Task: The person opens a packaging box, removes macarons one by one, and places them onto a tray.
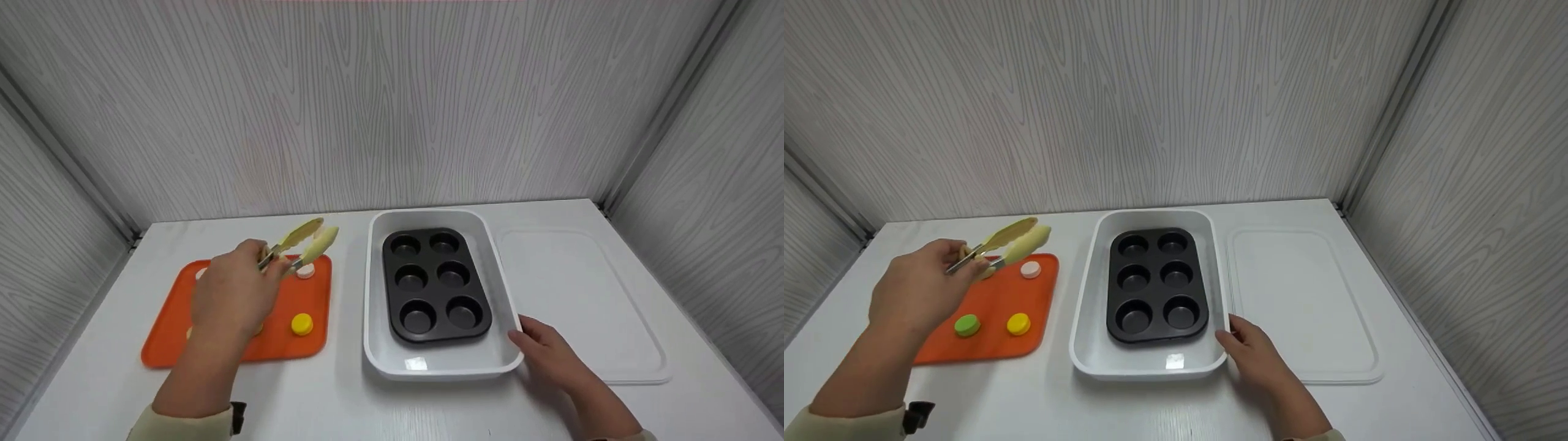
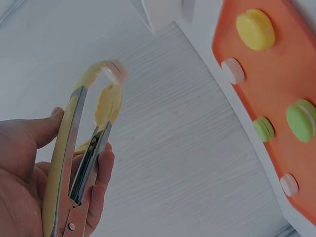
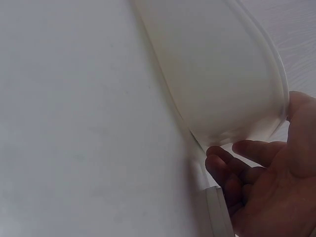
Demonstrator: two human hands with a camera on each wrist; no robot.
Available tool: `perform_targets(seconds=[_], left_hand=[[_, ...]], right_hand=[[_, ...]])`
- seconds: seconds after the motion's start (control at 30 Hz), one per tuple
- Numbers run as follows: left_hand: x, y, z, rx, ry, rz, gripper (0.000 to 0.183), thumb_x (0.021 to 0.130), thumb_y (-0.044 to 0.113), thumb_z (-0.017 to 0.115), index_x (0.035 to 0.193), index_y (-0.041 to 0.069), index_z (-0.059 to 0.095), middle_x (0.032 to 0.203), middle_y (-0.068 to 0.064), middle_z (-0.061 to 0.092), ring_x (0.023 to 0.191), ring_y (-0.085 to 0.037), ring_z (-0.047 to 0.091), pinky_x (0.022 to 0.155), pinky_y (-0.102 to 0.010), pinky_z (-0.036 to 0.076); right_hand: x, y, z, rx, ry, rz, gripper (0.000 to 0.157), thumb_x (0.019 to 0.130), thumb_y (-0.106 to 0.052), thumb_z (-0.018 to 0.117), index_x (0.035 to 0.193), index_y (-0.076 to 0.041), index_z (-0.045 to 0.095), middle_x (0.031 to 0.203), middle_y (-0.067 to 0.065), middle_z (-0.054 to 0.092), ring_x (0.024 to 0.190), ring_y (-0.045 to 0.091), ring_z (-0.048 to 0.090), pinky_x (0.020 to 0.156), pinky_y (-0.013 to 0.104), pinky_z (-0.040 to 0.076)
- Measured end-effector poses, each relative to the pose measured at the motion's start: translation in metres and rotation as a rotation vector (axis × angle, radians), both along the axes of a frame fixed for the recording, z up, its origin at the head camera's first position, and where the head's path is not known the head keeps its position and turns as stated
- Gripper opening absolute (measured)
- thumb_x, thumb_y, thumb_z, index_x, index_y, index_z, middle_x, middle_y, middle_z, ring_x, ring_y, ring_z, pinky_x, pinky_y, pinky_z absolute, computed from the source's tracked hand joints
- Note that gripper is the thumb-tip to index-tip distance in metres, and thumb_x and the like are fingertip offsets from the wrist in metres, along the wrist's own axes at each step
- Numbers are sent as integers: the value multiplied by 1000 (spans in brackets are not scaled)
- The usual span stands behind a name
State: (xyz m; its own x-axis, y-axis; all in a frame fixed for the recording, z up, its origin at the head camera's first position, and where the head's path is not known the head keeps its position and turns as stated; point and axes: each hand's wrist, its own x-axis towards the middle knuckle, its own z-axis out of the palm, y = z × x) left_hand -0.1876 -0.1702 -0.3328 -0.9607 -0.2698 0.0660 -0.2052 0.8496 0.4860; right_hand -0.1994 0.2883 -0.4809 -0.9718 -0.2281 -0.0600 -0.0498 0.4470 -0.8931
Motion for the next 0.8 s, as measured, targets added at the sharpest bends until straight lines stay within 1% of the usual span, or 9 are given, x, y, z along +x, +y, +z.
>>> perform_targets(seconds=[0.07,0.13,0.27,0.37,0.5,0.57,0.67,0.73,0.8], left_hand=[[7,-11,-3,-15,1,27,59,103,36,69,149,1,55,124,-22,70,92,-34,63,68,-42,54],[13,-23,-6,-26,3,45,57,103,35,69,148,2,56,123,-23,70,93,-36,64,68,-45,54],[30,-52,-15,-46,1,78,51,103,36,68,140,2,60,115,-24,72,87,-37,67,62,-45,50],[42,-72,-21,-50,-31,121,52,103,38,67,138,0,59,114,-27,72,86,-41,69,59,-46,49],[52,-98,-28,-47,-83,174,59,104,40,64,143,-4,55,127,-34,66,99,-47,68,63,-51,51],[57,-111,-31,-50,-100,194,61,104,39,64,145,-5,53,129,-35,64,98,-48,67,61,-51,51],[63,-127,-37,-69,-136,216,63,103,39,65,143,-8,52,126,-36,64,92,-48,67,56,-49,50],[66,-136,-41,-78,-181,224,66,102,41,67,143,-9,51,123,-36,64,89,-47,66,55,-48,49],[67,-142,-45,-82,-243,231,71,102,44,68,145,-9,49,125,-36,63,92,-47,66,56,-48,50]], right_hand=[[-1,-1,0,-4,-2,-6,48,110,-19,57,150,8,52,145,20,62,135,27,54,107,23,42],[-1,-1,0,-6,-8,-8,49,110,-18,57,150,8,51,146,21,61,137,28,54,106,22,42],[-1,-2,0,-22,-16,-5,49,111,-17,56,151,8,50,147,21,61,138,28,53,106,20,42],[-1,-2,0,-12,-2,4,48,111,-17,54,152,9,49,145,21,62,137,29,53,105,19,41],[-1,-2,0,18,-1,-11,48,111,-17,54,152,8,50,145,20,62,137,28,53,106,21,41],[0,-3,0,28,-6,-17,48,111,-17,54,151,8,50,146,20,62,137,27,53,107,22,41],[1,-4,-1,36,-21,-26,47,111,-17,55,151,7,51,146,19,62,137,26,53,108,23,41],[1,-4,-1,35,-22,-32,47,111,-16,55,151,8,51,146,20,61,137,26,53,107,22,41],[1,-5,0,27,-21,-40,47,110,-15,55,151,8,51,146,20,61,137,26,54,106,21,42]])
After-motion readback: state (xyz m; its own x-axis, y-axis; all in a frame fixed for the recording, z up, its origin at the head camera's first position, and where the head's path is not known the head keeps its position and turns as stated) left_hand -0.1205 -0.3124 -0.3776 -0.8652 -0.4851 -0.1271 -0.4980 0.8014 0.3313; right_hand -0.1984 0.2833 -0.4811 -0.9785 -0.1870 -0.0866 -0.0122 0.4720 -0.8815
